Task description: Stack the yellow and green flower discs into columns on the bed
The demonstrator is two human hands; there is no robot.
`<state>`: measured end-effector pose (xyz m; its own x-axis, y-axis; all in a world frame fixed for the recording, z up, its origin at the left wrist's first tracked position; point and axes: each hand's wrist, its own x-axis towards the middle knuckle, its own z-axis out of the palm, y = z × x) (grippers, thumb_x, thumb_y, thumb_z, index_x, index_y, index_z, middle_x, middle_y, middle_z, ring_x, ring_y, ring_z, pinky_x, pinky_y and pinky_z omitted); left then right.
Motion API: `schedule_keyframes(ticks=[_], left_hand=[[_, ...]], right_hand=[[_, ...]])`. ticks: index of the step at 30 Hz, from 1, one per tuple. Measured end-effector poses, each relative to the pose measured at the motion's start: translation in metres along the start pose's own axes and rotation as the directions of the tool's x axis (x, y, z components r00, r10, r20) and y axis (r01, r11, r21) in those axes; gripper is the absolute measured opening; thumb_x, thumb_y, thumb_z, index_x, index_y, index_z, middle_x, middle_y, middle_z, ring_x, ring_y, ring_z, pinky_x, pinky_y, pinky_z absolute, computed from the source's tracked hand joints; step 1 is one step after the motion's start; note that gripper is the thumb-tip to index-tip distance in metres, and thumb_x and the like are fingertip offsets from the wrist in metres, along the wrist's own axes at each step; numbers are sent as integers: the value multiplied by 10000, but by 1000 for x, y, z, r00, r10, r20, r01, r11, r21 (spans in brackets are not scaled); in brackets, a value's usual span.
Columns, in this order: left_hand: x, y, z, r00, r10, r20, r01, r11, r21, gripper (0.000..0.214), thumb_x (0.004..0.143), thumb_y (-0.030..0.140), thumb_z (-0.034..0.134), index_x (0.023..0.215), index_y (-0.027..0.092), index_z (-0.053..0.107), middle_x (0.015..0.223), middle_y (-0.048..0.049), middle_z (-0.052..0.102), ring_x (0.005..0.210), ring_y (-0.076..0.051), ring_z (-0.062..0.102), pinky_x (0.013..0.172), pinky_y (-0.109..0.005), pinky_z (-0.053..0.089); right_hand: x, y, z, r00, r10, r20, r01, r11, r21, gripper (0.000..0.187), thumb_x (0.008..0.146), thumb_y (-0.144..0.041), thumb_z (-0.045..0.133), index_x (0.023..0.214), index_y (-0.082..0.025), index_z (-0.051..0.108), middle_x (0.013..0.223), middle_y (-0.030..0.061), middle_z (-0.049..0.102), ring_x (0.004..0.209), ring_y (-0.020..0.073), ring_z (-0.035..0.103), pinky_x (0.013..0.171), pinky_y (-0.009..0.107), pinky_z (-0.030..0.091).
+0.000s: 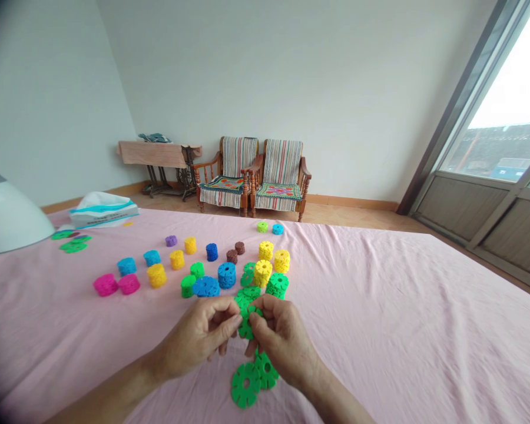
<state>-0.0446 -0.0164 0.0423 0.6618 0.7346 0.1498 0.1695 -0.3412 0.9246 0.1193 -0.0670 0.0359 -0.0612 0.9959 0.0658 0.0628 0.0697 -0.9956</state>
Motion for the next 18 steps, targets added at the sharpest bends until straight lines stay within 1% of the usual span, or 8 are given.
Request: schedule_keyframes(ticks=[4,6,9,11,13,15,18], left_hand=[[1,-4,1,1000,-16,-14,16,1000,3,246,879,345,528,707,168,521,555,39,511,423,-68,462,392,-157,352],[2,-6,1,999,-36,-21,36,999,-12,229,866,344,548,719,171,522,552,43,518,419,-74,475,393,-163,367],[2,-8,2,998,-64,-28,63,998,-22,208,833,336,606,730,172,531,542,46,534,408,-78,488,390,-166,371],[3,-7,2,997,-71,-37,71,997,-11,192,816,318,628,730,170,540,535,44,540,408,-79,490,387,-163,360],[2,-7,2,996,-72,-45,73,997,10,158,808,287,623,734,168,551,526,41,538,419,-83,498,394,-163,356],[2,-7,2,996,-69,-50,71,997,32,113,804,253,600,742,167,561,516,41,534,426,-88,503,402,-165,357],[3,-8,1,997,-60,-52,62,997,49,79,807,226,561,754,168,567,506,41,538,417,-90,500,405,-170,355]], right_hand=[[0,3,0,1000,-29,-9,29,999,-23,268,852,-406,517,802,-151,580,646,-22,587,470,101,620,417,176,407],[-2,6,1,998,-61,-28,58,996,-74,242,876,-355,486,845,-149,609,647,-16,596,496,108,629,426,177,414],[-5,8,2,990,-133,-49,118,965,-233,238,901,-296,466,934,-154,654,610,-5,626,518,117,624,441,185,421],[-6,7,2,980,-196,-37,172,924,-342,243,906,-263,467,999,-164,669,582,-4,643,511,119,618,454,195,425],[-7,6,2,969,-248,-12,222,886,-406,251,908,-238,468,1042,-178,671,596,-4,663,511,119,620,473,206,436],[-7,5,2,964,-268,-1,241,871,-429,252,908,-227,470,1058,-187,670,619,-3,675,520,121,626,485,213,444],[-7,5,3,969,-245,-4,223,887,-405,235,910,-234,481,1046,-188,667,629,-3,675,537,124,638,489,209,452]])
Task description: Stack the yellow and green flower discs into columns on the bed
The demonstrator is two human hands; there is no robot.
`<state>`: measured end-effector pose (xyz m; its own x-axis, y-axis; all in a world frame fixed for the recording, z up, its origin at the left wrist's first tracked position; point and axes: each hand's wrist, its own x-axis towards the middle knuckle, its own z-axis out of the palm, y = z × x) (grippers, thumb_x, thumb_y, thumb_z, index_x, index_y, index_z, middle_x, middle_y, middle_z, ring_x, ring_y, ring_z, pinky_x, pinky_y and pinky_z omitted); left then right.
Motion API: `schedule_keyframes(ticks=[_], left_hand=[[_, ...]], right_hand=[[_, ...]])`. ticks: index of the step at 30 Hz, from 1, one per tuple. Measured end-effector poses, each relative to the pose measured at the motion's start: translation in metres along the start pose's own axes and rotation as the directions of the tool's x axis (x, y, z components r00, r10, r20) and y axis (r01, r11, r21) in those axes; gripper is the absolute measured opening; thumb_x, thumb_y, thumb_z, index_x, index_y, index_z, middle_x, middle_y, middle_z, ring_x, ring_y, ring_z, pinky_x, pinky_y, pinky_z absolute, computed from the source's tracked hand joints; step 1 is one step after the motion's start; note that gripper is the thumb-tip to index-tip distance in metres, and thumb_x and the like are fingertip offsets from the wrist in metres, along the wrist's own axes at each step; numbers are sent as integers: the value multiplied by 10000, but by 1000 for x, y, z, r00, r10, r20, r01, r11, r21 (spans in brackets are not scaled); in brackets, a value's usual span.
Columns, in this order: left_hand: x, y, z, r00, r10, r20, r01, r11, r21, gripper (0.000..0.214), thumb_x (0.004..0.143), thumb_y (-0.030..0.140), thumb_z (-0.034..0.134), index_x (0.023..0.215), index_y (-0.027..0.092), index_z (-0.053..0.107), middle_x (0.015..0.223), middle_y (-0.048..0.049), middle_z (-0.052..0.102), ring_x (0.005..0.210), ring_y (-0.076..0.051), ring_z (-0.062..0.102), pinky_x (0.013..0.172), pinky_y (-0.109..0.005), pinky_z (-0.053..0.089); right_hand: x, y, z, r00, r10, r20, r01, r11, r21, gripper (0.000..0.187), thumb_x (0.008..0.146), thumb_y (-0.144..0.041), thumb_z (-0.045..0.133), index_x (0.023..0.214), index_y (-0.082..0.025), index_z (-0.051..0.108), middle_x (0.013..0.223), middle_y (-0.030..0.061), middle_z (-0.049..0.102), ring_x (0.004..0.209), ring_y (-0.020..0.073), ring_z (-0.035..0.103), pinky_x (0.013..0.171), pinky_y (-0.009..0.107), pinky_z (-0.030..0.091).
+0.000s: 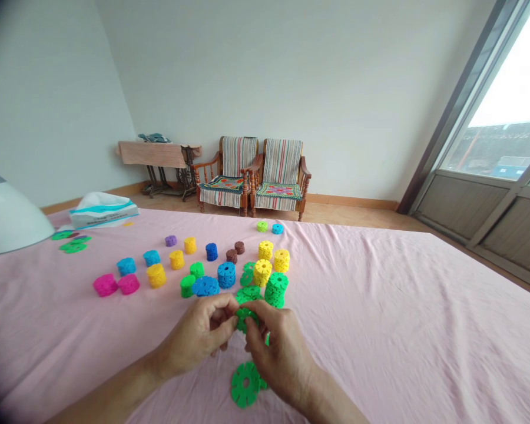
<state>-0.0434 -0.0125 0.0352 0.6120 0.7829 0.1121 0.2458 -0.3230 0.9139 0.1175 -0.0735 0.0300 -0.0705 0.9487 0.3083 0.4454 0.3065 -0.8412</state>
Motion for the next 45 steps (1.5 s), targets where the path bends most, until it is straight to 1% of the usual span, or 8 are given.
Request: schedule_keyframes(ticks=[10,13,20,24,27,30,33,45], left_hand=[[0,2,-2,998,60,9,-60,998,-3,129,821,253,561,728,164,553,544,35,542,446,-91,511,424,-177,377],[2,-1,-5,991,79,-107,-76,996,37,193,850,303,555,715,166,544,543,45,512,439,-86,500,402,-167,378],[7,-9,-12,913,127,-389,-96,991,97,306,893,323,529,1176,205,540,997,-51,653,616,-139,652,427,-210,484],[5,-10,-10,881,334,-335,-211,911,354,125,895,208,515,955,201,625,880,-26,668,757,-164,648,647,-272,525],[3,-10,-4,859,459,-226,-313,821,478,151,872,135,521,945,207,633,929,-31,661,905,-191,617,811,-329,494],[1,-9,0,858,490,-155,-357,785,506,176,859,108,530,959,207,634,953,-38,651,953,-204,588,851,-345,470],[0,-9,1,851,506,-142,-376,775,507,181,861,102,528,970,202,631,948,-41,651,950,-206,580,854,-349,463],[3,-10,-3,836,517,-183,-379,785,490,150,872,111,515,881,199,637,862,-27,668,869,-198,607,784,-334,474]], right_hand=[[1,1,0,998,58,-14,-57,996,68,231,930,-317,473,824,-169,615,586,-5,613,512,113,604,435,177,400],[2,5,-1,995,60,-81,-55,997,62,261,938,-366,467,826,-172,601,649,6,626,517,108,594,440,184,399],[5,14,-5,975,66,-211,-73,997,-22,321,932,-412,452,773,-177,601,619,3,616,501,119,567,462,218,404],[12,18,-15,900,-23,-435,-39,990,-134,243,906,-394,468,856,-187,584,660,6,605,598,153,581,571,271,451],[17,30,-24,832,-87,-548,-59,968,-243,255,862,-397,515,1009,-191,542,908,68,638,814,208,605,700,342,480],[19,49,-27,855,-64,-515,-117,943,-311,470,794,-448,590,1164,-188,460,1082,113,602,962,258,584,783,405,481],[19,67,-21,906,22,-422,-173,930,-324,642,748,-461,633,1261,-179,368,1001,87,616,883,248,601,768,408,488],[22,81,-5,929,-101,-355,-99,859,-503,485,704,-233,578,1165,-172,440,869,56,637,794,247,578,721,367,463]])
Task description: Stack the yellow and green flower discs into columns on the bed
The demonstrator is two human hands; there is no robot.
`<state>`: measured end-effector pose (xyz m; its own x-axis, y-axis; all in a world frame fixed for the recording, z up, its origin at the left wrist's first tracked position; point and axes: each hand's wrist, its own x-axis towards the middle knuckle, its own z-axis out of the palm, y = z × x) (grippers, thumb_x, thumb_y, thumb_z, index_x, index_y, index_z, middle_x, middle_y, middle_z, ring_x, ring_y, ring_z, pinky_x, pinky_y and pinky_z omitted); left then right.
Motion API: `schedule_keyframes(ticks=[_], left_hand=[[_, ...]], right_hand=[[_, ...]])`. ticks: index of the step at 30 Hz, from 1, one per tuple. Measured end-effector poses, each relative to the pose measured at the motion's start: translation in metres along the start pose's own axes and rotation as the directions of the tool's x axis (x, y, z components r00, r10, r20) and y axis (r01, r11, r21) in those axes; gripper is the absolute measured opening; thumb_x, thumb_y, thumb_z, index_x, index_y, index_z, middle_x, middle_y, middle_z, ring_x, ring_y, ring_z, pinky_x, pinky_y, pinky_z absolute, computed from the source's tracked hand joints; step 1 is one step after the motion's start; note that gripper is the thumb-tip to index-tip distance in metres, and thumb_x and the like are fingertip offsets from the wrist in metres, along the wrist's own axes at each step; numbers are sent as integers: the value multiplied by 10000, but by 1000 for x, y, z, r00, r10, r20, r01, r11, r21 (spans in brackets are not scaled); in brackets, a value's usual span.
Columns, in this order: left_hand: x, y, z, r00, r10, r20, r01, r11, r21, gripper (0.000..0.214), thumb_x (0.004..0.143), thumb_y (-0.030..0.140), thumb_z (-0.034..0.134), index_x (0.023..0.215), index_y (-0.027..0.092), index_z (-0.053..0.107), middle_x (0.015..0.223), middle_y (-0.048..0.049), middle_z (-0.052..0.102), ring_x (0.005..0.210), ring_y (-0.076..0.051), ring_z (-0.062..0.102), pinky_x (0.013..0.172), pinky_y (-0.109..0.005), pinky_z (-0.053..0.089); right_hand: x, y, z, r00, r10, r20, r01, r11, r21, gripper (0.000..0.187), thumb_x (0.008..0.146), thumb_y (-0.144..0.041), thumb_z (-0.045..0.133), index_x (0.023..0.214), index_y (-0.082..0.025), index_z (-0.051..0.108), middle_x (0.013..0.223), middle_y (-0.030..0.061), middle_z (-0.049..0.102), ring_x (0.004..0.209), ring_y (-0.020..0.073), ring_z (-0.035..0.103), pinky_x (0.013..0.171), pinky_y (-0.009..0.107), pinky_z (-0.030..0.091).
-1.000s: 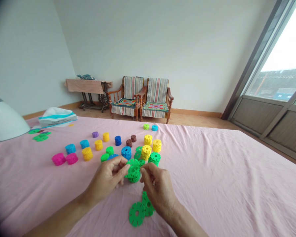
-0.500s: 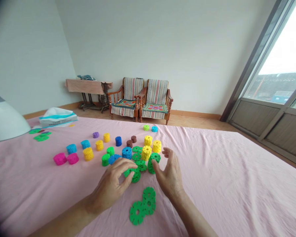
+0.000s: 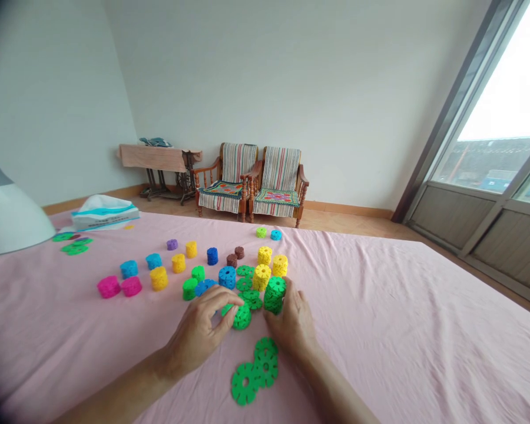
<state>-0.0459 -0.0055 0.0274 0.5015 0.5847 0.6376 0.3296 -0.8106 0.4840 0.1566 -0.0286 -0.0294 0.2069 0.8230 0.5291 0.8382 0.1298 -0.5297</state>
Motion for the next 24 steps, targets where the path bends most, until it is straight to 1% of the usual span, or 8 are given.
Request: schedule_keyframes(ticks=[7,9,12,15,18,20,22,24], left_hand=[[0,-2,-1,999,-1,-37,1,1000,2,152,874,119,522,892,205,646,858,-25,666,861,-193,606,775,-329,478],[0,-3,-1,999,0,-42,1,1000,4,147,878,122,518,887,200,642,855,-26,666,856,-191,608,769,-326,478],[0,-4,-1,999,-4,-47,4,1000,5,143,883,126,510,881,196,635,851,-27,664,851,-187,609,760,-319,478],[0,-4,-1,999,-20,-29,20,1000,15,149,885,131,501,870,198,633,843,-27,662,843,-185,609,751,-316,479],[0,-4,0,999,-37,6,37,999,35,161,882,132,493,863,200,638,834,-29,661,832,-186,611,745,-316,482],[0,-4,0,998,-45,38,44,998,46,167,872,123,497,872,203,644,840,-31,663,834,-189,614,749,-319,485],[0,-4,0,997,-48,68,44,998,54,173,860,109,504,878,206,647,848,-31,665,844,-191,617,754,-321,487],[0,-4,1,996,-46,81,42,998,56,178,856,100,508,881,208,647,853,-29,665,853,-192,617,761,-323,487]], right_hand=[[0,-1,5,999,2,-46,-1,1000,15,333,661,-182,550,991,-187,507,836,48,629,764,226,581,694,337,456],[2,-1,3,999,32,-32,-29,995,92,359,666,-177,534,1025,-177,514,825,40,625,736,206,586,661,315,463],[6,-2,-3,994,102,29,-106,963,248,417,707,-174,486,1123,-155,501,675,-16,593,584,165,569,551,268,451],[9,-5,-7,987,155,43,-160,912,379,464,744,-186,483,1205,-143,480,626,-34,598,543,156,586,534,262,470],[9,-10,-5,987,143,80,-163,839,519,494,779,-219,522,1265,-153,465,757,13,677,639,173,655,594,287,532],[9,-13,-4,992,67,111,-121,787,605,502,813,-241,529,1306,-177,453,929,56,704,780,190,689,709,330,567],[8,-16,-4,993,-15,121,-68,753,654,485,856,-253,505,1334,-201,444,1111,84,676,956,204,675,858,381,546],[7,-19,-5,994,-43,102,-33,767,641,433,900,-268,458,1329,-212,458,1209,99,636,1068,216,636,923,411,517]])
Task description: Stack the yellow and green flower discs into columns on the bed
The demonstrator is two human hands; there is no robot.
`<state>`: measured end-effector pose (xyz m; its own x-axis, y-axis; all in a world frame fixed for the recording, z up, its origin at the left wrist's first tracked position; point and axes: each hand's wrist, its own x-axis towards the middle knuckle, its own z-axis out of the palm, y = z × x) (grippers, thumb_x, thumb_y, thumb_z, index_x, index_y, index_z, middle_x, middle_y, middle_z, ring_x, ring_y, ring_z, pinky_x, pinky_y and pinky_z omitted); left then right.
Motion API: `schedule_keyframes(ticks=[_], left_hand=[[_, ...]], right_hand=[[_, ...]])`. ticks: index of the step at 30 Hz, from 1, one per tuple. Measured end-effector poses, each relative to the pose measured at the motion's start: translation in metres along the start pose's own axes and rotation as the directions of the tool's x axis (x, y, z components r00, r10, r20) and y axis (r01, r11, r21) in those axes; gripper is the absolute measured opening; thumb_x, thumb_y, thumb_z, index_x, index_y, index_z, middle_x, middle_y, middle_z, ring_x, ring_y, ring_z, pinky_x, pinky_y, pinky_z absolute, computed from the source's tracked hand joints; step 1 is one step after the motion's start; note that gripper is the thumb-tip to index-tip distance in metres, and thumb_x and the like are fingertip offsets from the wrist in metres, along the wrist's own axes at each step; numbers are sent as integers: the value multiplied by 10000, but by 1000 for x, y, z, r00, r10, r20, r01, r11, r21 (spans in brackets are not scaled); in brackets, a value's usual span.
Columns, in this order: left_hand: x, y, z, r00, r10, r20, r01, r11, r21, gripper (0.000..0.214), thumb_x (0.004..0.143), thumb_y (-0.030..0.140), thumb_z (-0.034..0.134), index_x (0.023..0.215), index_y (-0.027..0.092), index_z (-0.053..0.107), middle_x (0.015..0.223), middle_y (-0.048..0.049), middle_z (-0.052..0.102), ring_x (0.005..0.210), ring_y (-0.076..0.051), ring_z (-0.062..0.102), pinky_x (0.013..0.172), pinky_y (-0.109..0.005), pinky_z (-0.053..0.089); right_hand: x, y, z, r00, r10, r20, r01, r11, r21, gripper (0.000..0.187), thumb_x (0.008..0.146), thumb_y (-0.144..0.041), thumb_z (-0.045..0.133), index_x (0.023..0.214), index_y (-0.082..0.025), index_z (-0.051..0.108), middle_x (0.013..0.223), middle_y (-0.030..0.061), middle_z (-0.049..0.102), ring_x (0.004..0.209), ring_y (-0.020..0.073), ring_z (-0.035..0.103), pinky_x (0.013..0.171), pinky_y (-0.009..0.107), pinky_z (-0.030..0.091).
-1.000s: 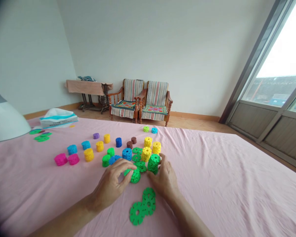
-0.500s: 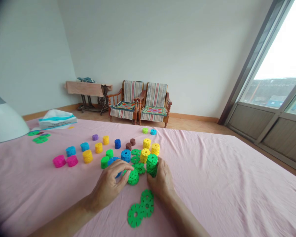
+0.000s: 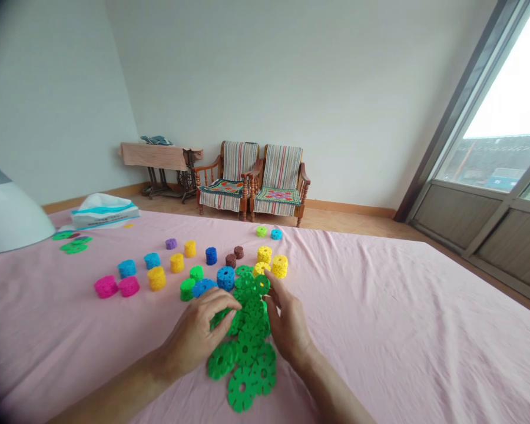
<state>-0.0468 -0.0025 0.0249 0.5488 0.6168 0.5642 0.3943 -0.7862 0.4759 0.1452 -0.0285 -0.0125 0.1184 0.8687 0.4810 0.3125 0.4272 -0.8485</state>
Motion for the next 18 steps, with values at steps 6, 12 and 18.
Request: schedule_keyframes(ticks=[6,12,18], left_hand=[[1,1,-4,995,2,-96,-3,1000,-16,164,879,110,499,896,202,635,865,-27,665,867,-186,611,781,-319,480],[2,2,-9,969,-21,-244,17,1000,-18,154,883,120,491,891,190,628,867,-37,656,862,-186,611,792,-320,481],[3,1,-8,976,-34,-214,31,999,-17,164,877,123,491,870,196,637,861,-37,668,864,-194,613,785,-325,486]], right_hand=[[-10,-32,-7,982,-133,137,164,953,-253,361,887,-341,529,1226,-219,539,1155,103,637,1081,240,589,911,414,497],[-19,-66,2,753,-55,656,382,848,-367,885,665,-530,747,1422,-266,372,1428,88,456,1319,312,374,1112,517,255],[-14,-35,12,858,36,512,342,704,-623,580,902,-318,546,1446,-311,344,1497,75,381,1375,296,311,1093,545,281]])
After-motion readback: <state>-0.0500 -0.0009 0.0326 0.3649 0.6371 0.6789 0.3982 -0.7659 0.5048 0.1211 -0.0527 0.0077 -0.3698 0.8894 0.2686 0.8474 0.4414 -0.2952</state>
